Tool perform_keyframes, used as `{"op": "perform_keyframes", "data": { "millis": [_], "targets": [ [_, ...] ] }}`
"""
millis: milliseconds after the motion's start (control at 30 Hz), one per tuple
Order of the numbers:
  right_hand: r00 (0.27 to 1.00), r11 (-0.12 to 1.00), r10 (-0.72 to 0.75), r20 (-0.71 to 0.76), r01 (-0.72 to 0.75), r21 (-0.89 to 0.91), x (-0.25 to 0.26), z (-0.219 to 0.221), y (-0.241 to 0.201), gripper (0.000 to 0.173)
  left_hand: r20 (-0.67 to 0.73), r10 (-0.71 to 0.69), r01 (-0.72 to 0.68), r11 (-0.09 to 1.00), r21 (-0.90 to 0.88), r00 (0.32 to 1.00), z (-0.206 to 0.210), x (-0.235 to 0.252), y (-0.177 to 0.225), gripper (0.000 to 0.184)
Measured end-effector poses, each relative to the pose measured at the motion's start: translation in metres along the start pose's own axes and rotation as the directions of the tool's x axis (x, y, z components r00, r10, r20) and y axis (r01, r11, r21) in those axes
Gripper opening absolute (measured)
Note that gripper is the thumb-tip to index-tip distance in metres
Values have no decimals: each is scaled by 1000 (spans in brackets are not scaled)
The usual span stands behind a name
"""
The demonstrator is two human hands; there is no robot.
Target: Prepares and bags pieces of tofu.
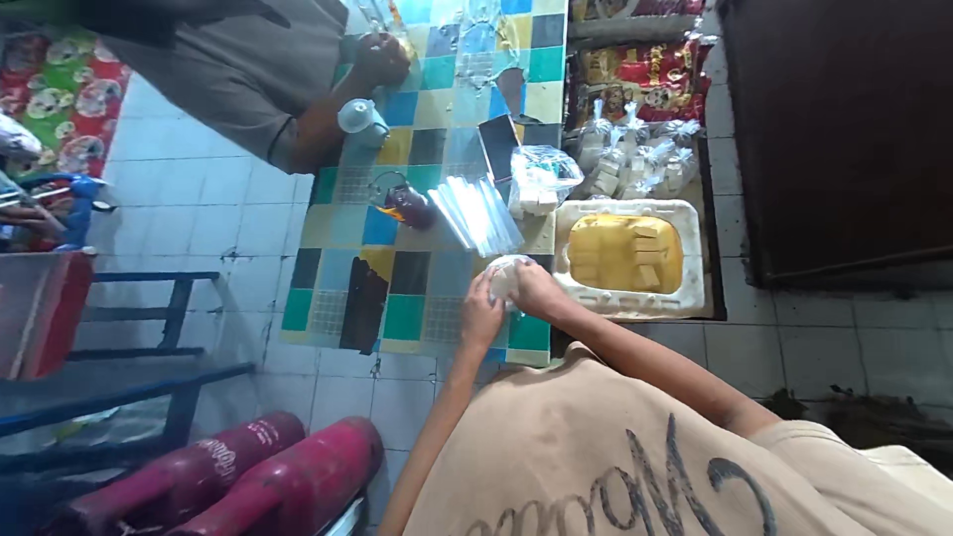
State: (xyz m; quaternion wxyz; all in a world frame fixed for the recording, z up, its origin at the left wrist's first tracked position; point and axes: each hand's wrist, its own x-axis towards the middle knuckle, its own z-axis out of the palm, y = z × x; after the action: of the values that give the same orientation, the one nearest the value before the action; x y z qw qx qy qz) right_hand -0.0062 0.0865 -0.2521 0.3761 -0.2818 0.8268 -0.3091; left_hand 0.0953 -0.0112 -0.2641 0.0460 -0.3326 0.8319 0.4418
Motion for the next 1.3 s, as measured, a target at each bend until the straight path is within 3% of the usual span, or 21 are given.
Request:
{"op": "perform_keyframes", "data": {
  "millis": [100,200,300,367,467,633,733,867,1100,1233,1300],
  "targets": [
    [999,999,-51,-12,51,0,7,-57,20,31,-4,-32,32,999,-35,999,-1,-5,2,50],
    [997,995,78,9,-77,-62,46,-115,102,24,-142,32,-48,993,-110,989,-5,-19,-6,47],
    [963,939,225,151,-173,-296,98,-107,206,28,-265,76,-118,982,-145,961,-11,-38,-26,46],
    [934,921,256,250,-156,-357,114,-87,239,40,-293,29,-67,990,-123,956,-15,-55,-44,47],
    [931,932,276,239,-200,-301,121,-62,251,56,-320,-122,106,992,-66,939,-18,-88,-69,46],
    [938,941,279,204,-225,-254,120,-40,255,55,-388,-369,377,924,-60,844,-14,-140,-95,47],
    [952,954,242,187,-199,-223,121,-40,257,54,-422,-491,498,861,-101,762,-4,-154,-82,46],
    [952,953,229,204,-177,-245,122,-41,253,57,-363,-624,619,772,-146,692,7,-153,-53,49],
    [868,966,208,452,-111,-232,154,-48,277,44,-397,-595,590,794,-150,699,20,-157,-59,47],
    [826,970,204,526,-100,-220,165,-52,285,47,-415,-581,564,806,-177,700,24,-157,-55,47],
    [844,984,145,516,-67,-167,166,-46,291,54,-405,-587,562,804,-193,701,25,-160,-55,48]
  ]
}}
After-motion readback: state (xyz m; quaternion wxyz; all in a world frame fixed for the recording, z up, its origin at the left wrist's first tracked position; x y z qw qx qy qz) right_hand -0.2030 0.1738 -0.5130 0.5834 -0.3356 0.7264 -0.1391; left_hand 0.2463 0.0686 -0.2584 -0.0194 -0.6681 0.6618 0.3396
